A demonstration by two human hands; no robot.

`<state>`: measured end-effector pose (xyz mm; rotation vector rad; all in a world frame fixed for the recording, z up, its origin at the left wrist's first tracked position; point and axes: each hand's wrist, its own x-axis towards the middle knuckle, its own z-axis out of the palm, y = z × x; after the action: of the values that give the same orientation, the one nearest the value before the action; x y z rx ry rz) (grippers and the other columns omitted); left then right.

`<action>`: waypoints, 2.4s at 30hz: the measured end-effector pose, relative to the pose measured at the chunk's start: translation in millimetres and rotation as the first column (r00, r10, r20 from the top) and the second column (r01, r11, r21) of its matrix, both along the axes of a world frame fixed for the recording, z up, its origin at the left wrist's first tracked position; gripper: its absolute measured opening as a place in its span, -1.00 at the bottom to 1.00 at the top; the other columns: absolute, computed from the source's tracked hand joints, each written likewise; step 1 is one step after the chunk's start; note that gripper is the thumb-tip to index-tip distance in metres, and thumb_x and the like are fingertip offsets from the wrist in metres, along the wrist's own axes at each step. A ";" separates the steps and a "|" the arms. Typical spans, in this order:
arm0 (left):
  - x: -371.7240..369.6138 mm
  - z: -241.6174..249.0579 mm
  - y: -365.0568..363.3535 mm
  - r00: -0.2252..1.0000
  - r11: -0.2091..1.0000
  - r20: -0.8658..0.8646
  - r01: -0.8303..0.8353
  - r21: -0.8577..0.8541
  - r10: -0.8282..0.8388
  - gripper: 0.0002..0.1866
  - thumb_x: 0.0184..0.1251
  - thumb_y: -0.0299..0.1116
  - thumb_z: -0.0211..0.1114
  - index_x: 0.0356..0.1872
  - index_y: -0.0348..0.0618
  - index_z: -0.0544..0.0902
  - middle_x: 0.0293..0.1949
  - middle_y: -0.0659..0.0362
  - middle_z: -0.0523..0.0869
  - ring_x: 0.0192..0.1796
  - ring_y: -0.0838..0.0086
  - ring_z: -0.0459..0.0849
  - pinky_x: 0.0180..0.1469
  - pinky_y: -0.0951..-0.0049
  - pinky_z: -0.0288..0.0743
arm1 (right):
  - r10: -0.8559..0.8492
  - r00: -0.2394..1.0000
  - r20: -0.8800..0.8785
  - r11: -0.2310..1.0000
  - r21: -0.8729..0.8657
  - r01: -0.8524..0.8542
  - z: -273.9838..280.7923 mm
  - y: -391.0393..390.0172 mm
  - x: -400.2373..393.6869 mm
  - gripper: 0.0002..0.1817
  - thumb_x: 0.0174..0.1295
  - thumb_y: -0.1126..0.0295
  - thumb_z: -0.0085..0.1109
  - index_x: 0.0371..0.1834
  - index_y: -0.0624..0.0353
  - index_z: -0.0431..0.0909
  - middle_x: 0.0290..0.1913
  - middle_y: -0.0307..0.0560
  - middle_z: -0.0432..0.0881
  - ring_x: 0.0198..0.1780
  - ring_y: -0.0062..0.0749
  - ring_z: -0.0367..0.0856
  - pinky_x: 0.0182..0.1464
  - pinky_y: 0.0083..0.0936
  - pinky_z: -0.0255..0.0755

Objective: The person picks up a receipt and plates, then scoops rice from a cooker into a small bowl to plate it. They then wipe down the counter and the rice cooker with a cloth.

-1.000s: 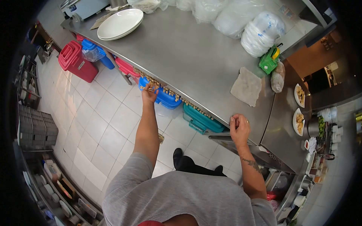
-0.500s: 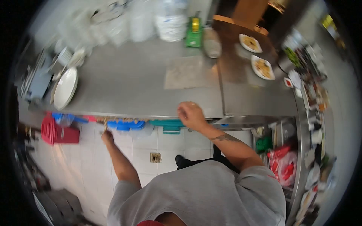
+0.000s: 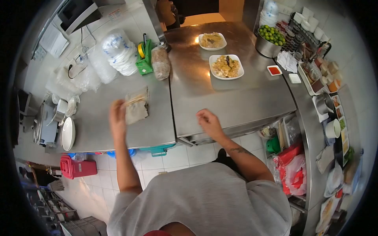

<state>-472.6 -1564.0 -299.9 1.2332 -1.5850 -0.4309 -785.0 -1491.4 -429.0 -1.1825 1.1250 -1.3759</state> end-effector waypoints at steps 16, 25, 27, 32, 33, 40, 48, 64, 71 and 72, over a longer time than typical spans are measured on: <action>-327.3 -5.5 -102.6 0.619 0.728 0.525 0.686 -0.001 -0.583 -0.82 0.05 -0.63 0.15 -0.32 -0.30 0.36 -0.31 -0.16 0.49 -0.18 -0.11 0.48 -0.12 0.07 0.37 | -0.333 0.942 -0.032 0.943 -0.026 0.332 5.7 5.0 -144.9 -0.92 0.29 0.48 0.07 -0.19 0.21 0.46 -0.50 -0.32 0.48 -0.47 -0.72 0.43 -0.42 -0.73 0.33; -400.1 -27.9 -95.0 0.472 0.696 0.786 0.714 -0.075 -0.399 -0.80 -0.03 -0.55 0.14 -0.31 -0.33 0.43 -0.31 -0.10 0.53 -0.19 0.10 0.55 -0.16 0.23 0.47 | -0.383 0.900 -0.210 0.923 -0.046 0.382 19.1 6.1 -140.4 -0.92 0.27 0.47 0.08 -0.21 0.21 0.47 -0.57 -0.31 0.47 -0.55 -0.73 0.39 -0.49 -0.70 0.29; -403.4 -37.0 -91.9 0.446 0.715 0.810 0.698 -0.048 -0.381 -0.81 -0.02 -0.55 0.13 -0.31 -0.32 0.44 -0.32 -0.10 0.53 -0.18 0.10 0.55 -0.16 0.25 0.49 | -0.399 0.885 -0.241 0.915 -0.053 0.399 16.5 6.0 -138.9 -0.92 0.27 0.47 0.09 -0.22 0.21 0.47 -0.58 -0.29 0.47 -0.58 -0.73 0.37 -0.51 -0.69 0.28; -389.0 -2.6 -99.7 0.486 0.688 0.568 0.695 0.209 -0.664 -0.79 0.08 -0.51 0.11 -0.23 -0.32 0.44 -0.21 -0.17 0.53 -0.07 -0.01 0.52 -0.02 0.14 0.42 | -0.434 0.853 -0.291 0.899 -0.078 0.431 18.6 4.4 -137.3 -0.93 0.24 0.47 0.10 -0.24 0.20 0.48 -0.59 -0.28 0.48 -0.61 -0.71 0.36 -0.54 -0.67 0.28; -380.0 8.3 -109.9 0.516 0.672 0.468 0.688 0.274 -0.718 -0.79 0.12 -0.51 0.09 -0.19 -0.32 0.43 -0.16 -0.20 0.52 -0.04 -0.06 0.50 0.03 0.11 0.38 | -0.439 0.849 -0.296 0.896 -0.071 0.438 21.7 4.6 -136.5 -0.93 0.24 0.48 0.11 -0.25 0.20 0.48 -0.59 -0.28 0.48 -0.61 -0.71 0.36 -0.54 -0.67 0.28; -306.1 -18.0 -275.7 0.526 0.800 0.620 0.507 0.322 -0.582 -0.71 0.11 -0.49 0.06 -0.13 -0.33 0.56 -0.08 -0.19 0.57 0.03 -0.02 0.54 0.09 0.18 0.39 | -0.500 0.769 -0.398 0.857 -0.098 0.506 22.0 1.8 -128.9 -0.92 0.22 0.49 0.12 -0.25 0.19 0.48 -0.60 -0.22 0.47 -0.63 -0.64 0.38 -0.55 -0.65 0.29; -305.7 -8.7 -295.1 0.458 0.745 0.621 0.574 0.339 -0.636 -0.65 0.02 -0.62 0.05 -0.13 -0.30 0.63 -0.11 -0.20 0.60 -0.03 -0.02 0.58 0.05 0.19 0.43 | -0.519 0.726 -0.452 0.838 -0.100 0.537 33.7 0.1 -121.4 -0.94 0.21 0.51 0.12 -0.27 0.18 0.48 -0.61 -0.18 0.46 -0.62 -0.58 0.42 -0.54 -0.61 0.33; -435.3 -9.4 -287.7 0.287 0.836 0.855 0.483 0.261 -0.432 -0.77 0.01 -0.57 0.18 -0.26 -0.35 0.66 -0.16 -0.20 0.65 -0.07 0.02 0.65 -0.05 0.18 0.55 | -0.588 0.650 -0.482 0.780 -0.122 0.614 32.2 -0.5 -119.1 -0.94 0.19 0.51 0.12 -0.28 0.20 0.50 -0.62 -0.14 0.49 -0.63 -0.52 0.45 -0.54 -0.58 0.37; -441.6 -15.5 -332.9 0.263 0.713 0.732 0.571 0.406 -0.628 -0.67 0.03 -0.38 0.31 -0.15 -0.31 0.60 -0.20 -0.15 0.64 -0.06 -0.01 0.61 0.01 0.10 0.47 | -0.611 0.654 -0.447 0.772 -0.150 0.618 34.8 0.6 -121.0 -0.91 0.14 0.56 0.13 -0.28 0.23 0.50 -0.60 -0.12 0.51 -0.62 -0.48 0.48 -0.53 -0.57 0.38; -433.9 -4.8 -332.6 0.310 0.703 0.677 0.561 0.437 -0.668 -0.63 0.04 -0.35 0.33 -0.10 -0.28 0.59 -0.15 -0.13 0.63 -0.03 0.00 0.59 0.03 0.09 0.46 | -0.610 0.651 -0.452 0.772 -0.155 0.616 35.0 0.4 -121.6 -0.91 0.14 0.57 0.13 -0.28 0.23 0.50 -0.59 -0.11 0.52 -0.62 -0.47 0.49 -0.53 -0.56 0.38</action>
<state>-906.5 -1896.6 -304.6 0.8497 -2.9395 -0.4687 -906.6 -1491.0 -394.0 -1.2194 2.0416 -1.6011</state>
